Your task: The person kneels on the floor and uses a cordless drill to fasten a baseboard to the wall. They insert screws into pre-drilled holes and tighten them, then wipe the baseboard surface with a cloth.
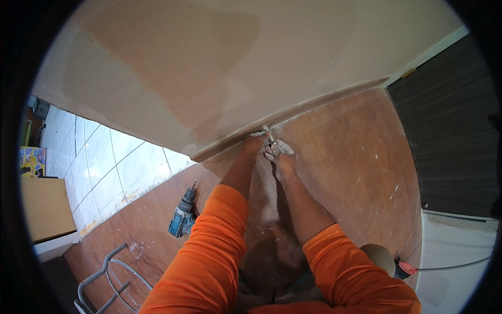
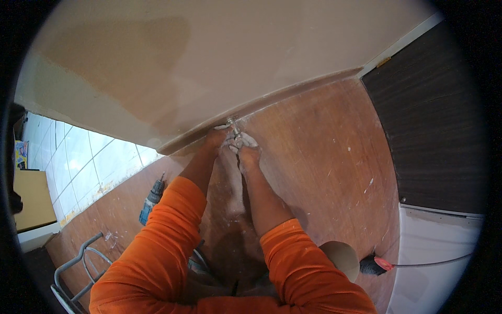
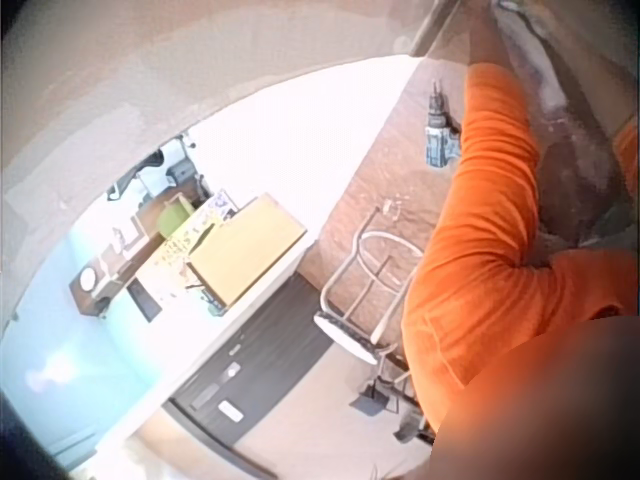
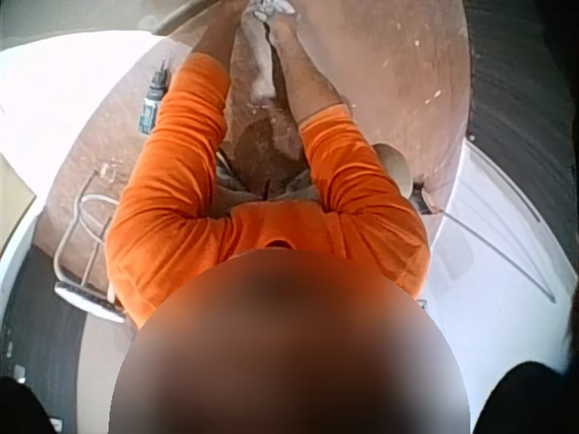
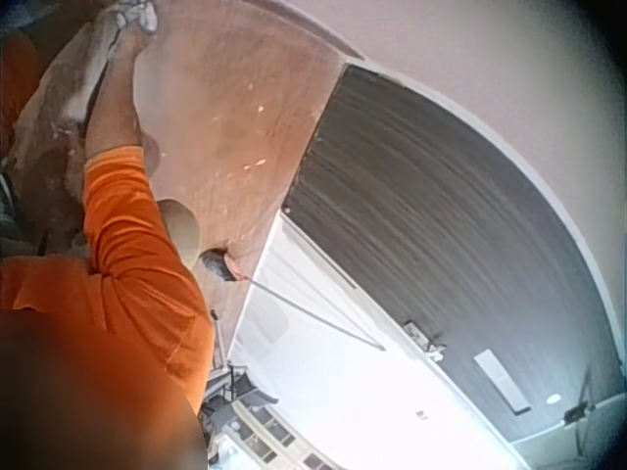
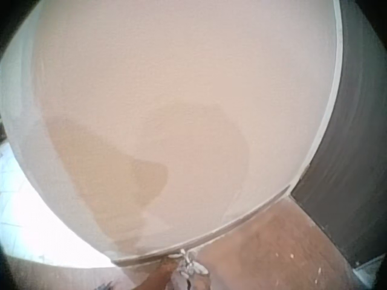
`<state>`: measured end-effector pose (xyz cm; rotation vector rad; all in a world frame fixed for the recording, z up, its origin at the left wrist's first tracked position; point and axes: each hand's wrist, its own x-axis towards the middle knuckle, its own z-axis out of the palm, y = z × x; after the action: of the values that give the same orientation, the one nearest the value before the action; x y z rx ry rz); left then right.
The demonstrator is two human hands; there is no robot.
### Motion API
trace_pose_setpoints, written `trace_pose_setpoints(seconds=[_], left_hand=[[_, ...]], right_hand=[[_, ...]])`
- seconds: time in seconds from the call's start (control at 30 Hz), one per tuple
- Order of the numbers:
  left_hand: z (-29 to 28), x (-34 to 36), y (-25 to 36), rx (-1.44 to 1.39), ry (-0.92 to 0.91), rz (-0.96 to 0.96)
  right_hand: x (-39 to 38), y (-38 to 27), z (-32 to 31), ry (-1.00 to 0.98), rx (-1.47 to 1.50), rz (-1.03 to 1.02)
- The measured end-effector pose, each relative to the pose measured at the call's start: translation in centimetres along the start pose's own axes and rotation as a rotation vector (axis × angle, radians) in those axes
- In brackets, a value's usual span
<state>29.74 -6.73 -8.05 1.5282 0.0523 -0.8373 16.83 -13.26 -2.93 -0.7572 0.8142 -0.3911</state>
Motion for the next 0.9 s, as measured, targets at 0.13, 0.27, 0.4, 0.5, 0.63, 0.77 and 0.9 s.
trace_pose_setpoints(seconds=[0.13, 0.27, 0.4, 0.5, 0.63, 0.77, 0.9], left_hand=[[0.2, -2.7, 2.8, 0.065, 0.031, -0.102], [0.5, -4.1, 4.1, 0.057, 0.029, -0.081], [0.4, -3.1, 3.1, 0.023, 0.027, -0.044], [0.2, -1.9, 2.1, 0.023, 0.0, -0.043], [0.1, -1.4, 1.5, -0.049, -0.02, -0.122], [0.0, -1.3, 1.1, -0.077, -0.02, -0.115], [0.1, -0.9, 0.8, -0.05, 0.012, -0.002]], right_hand=[[-0.1, 0.0, 0.2, 0.045, -0.042, -0.037], [0.1, 0.4, 0.2, 0.048, -0.084, -0.026], [0.1, 0.4, 0.2, 0.06, -0.052, -0.02], [0.0, 0.4, 0.3, 0.062, -0.061, -0.01], [-0.1, 0.2, 0.4, 0.081, -0.093, 0.02], [-0.1, -0.2, 0.3, 0.041, -0.088, 0.053], [-0.5, -0.3, 0.0, -0.02, -0.046, 0.048]])
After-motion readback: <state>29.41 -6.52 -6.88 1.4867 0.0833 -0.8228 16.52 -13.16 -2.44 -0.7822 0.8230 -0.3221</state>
